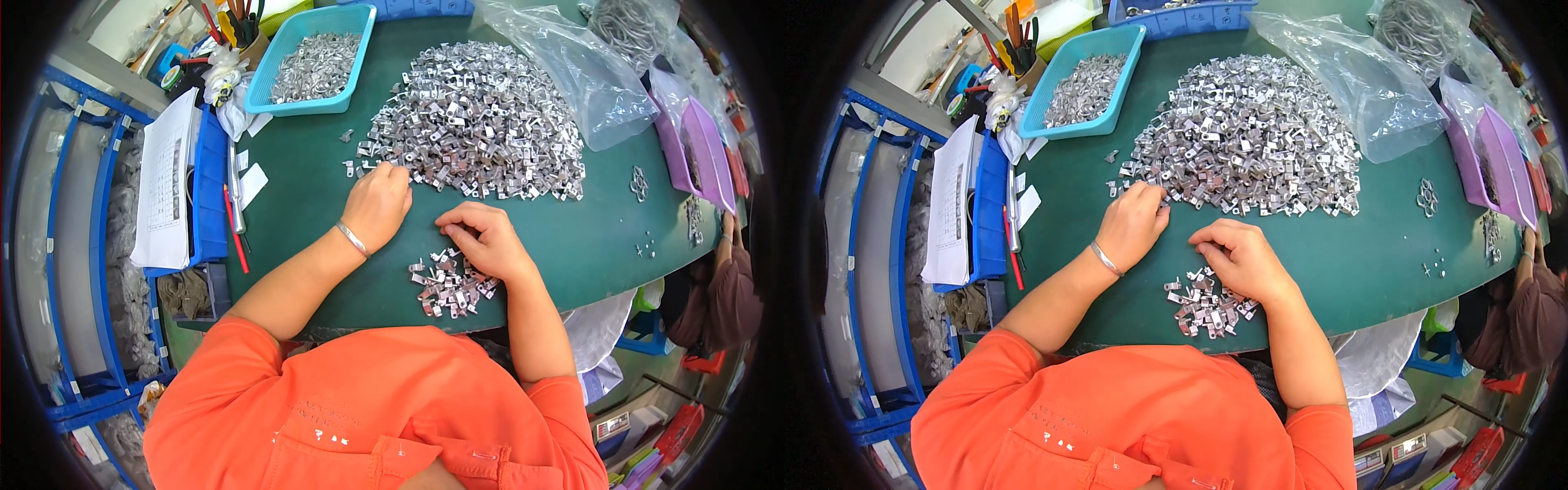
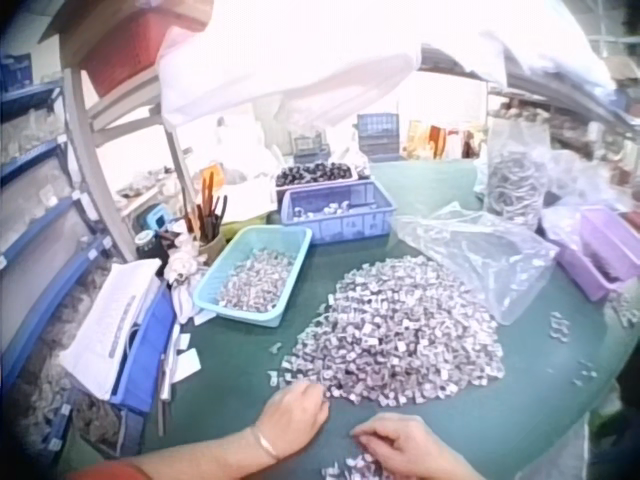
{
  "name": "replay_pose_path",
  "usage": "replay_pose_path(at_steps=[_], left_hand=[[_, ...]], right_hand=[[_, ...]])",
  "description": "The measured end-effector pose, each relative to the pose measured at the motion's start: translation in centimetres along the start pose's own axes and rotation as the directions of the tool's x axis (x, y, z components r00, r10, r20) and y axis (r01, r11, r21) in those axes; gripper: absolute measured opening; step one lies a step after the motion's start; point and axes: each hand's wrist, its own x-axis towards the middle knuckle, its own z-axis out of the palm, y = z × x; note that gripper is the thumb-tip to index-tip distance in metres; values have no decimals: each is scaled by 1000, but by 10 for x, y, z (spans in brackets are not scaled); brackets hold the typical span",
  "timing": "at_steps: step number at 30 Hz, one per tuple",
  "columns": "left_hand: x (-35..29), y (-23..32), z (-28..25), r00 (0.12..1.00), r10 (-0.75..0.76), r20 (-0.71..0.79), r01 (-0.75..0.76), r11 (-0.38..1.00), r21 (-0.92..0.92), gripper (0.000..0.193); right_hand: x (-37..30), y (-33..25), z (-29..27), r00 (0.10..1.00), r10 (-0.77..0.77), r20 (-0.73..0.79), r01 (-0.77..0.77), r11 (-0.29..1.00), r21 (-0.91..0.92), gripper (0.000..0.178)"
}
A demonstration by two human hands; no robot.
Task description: The person repeatedly picks up small metal brackets and screws from a large pile on a green table, inserts the screws into the brackets, and places the assembled units into a light blue basket. The task involves continuous manual assembly of small hardware components.
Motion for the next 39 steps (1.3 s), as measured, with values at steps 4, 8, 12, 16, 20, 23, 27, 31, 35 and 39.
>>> replay_pose_path(at_steps=[4, 8, 12, 16, 20, 23, 27, 31, 35, 39], left_hand=[[7, -1, -14, 989, 126, 79, -119, 988, -99, 17], [-5, 11, -22, 972, 23, 235, 55, 946, -318, 20], [-15, 19, -14, 821, -209, 532, 571, 251, -782, 20], [-23, 17, -13, 720, -179, 670, 656, -139, -742, 18], [-24, 18, -17, 695, -162, 700, 663, -232, -712, 17], [-20, 21, -16, 747, -267, 609, 637, 25, -771, 14], [-7, 7, -8, 992, -123, 11, 113, 873, -474, 14], [7, 4, 2, 987, 92, -131, -107, 988, -113, 20], [9, 6, 5, 985, 124, -121, -135, 987, -89, 19], [1, 5, -5, 991, 117, -57, -124, 981, -150, 17]], right_hand=[[-1, 4, 1, 998, 46, -33, -45, 999, 26, 12], [-1, 5, 2, 998, 38, -43, -38, 999, -6, 14], [0, -4, 4, 991, 126, -36, -123, 988, 97, 20], [-3, 4, 4, 998, 40, -50, -33, 992, 121, 18], [-5, 5, 5, 995, 89, -46, -77, 974, 215, 12], [-4, 4, -2, 995, 93, -19, -89, 984, 151, 12], [-2, 9, -12, 974, -224, 39, 227, 970, -87, 14], [-3, 1, -13, 971, -86, 225, 92, 996, -16, 5], [-3, 6, -9, 990, -66, 124, 65, 998, 14, 6], [-4, 6, -8, 995, -20, 101, 17, 1000, 25, 6]])
